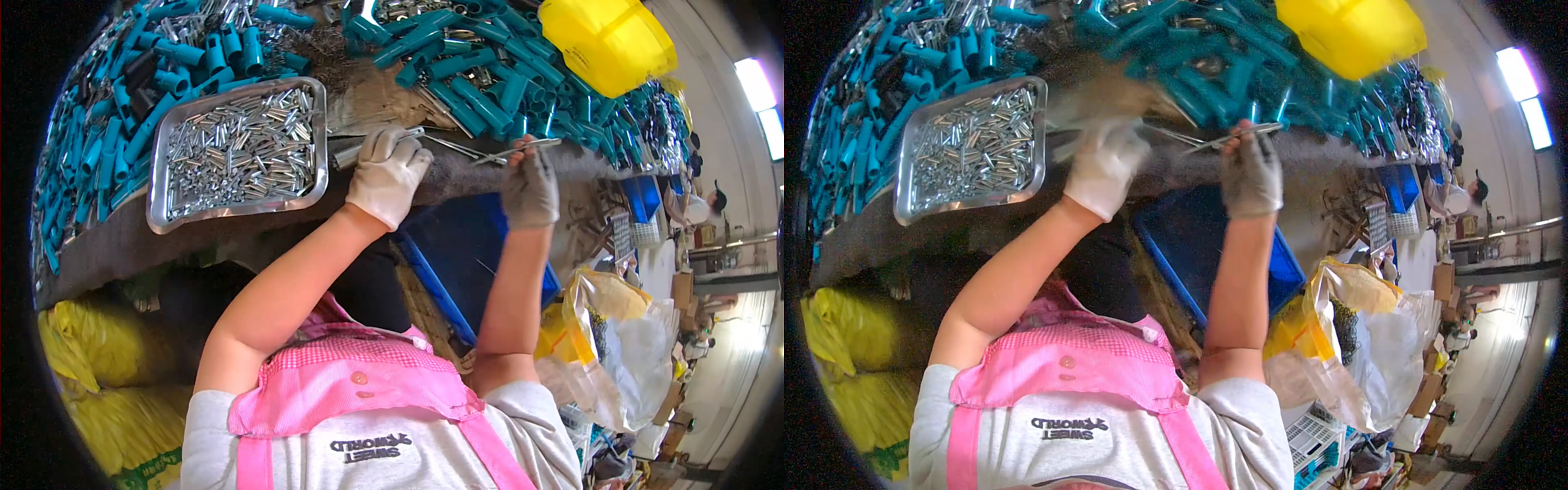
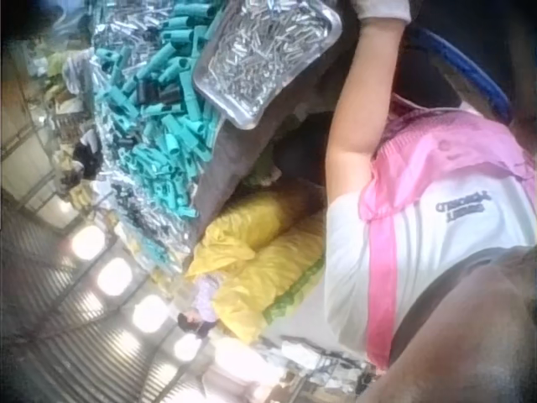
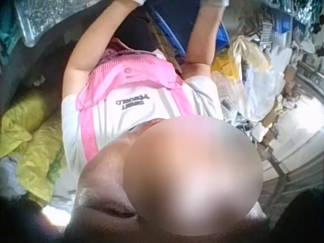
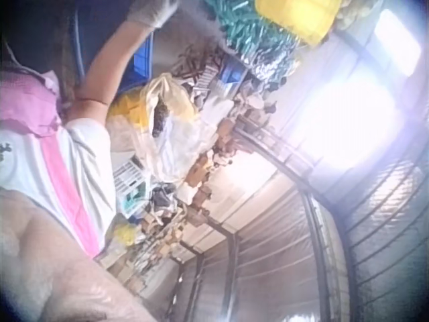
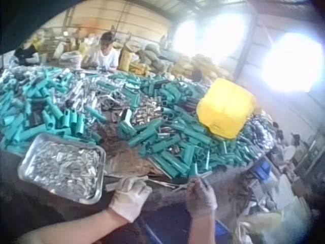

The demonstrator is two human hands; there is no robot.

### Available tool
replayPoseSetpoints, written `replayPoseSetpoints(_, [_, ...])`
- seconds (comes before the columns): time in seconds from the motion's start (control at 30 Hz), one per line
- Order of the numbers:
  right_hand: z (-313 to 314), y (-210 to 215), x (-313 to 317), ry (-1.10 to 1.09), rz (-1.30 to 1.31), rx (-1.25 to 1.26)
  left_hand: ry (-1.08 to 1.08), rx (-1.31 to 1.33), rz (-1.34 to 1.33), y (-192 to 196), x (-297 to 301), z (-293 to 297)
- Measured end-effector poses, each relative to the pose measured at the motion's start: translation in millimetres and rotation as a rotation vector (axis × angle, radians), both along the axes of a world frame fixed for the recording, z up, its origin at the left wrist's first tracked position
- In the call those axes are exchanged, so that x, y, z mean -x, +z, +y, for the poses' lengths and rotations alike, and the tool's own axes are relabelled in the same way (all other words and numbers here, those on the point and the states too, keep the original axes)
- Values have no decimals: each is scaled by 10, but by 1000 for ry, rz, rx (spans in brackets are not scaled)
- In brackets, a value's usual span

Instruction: Assembling metal pins and plastic sleeves into tool handle components.

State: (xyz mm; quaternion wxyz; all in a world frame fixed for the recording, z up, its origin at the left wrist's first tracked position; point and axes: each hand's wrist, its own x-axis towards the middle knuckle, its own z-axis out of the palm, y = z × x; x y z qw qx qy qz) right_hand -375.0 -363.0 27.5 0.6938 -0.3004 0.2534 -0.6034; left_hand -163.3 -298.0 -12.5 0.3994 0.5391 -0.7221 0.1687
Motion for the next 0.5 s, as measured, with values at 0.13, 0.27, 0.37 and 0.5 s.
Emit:
replayPoseSetpoints(0.13, [-85, 389, 596, -198, 1029, 272, -5, -9, -26, 27, 26, 16])
replayPoseSetpoints(0.27, [-15, 358, 1171, -63, 1699, 405, 5, -14, -76, 30, 51, 19])
replayPoseSetpoints(0.37, [213, 61, 1436, -5, 1986, 529, 40, -33, -126, -15, 16, -3])
replayPoseSetpoints(0.5, [476, -1095, 2023, 171, 2122, 130, 23, -73, -106, 20, 17, -6])
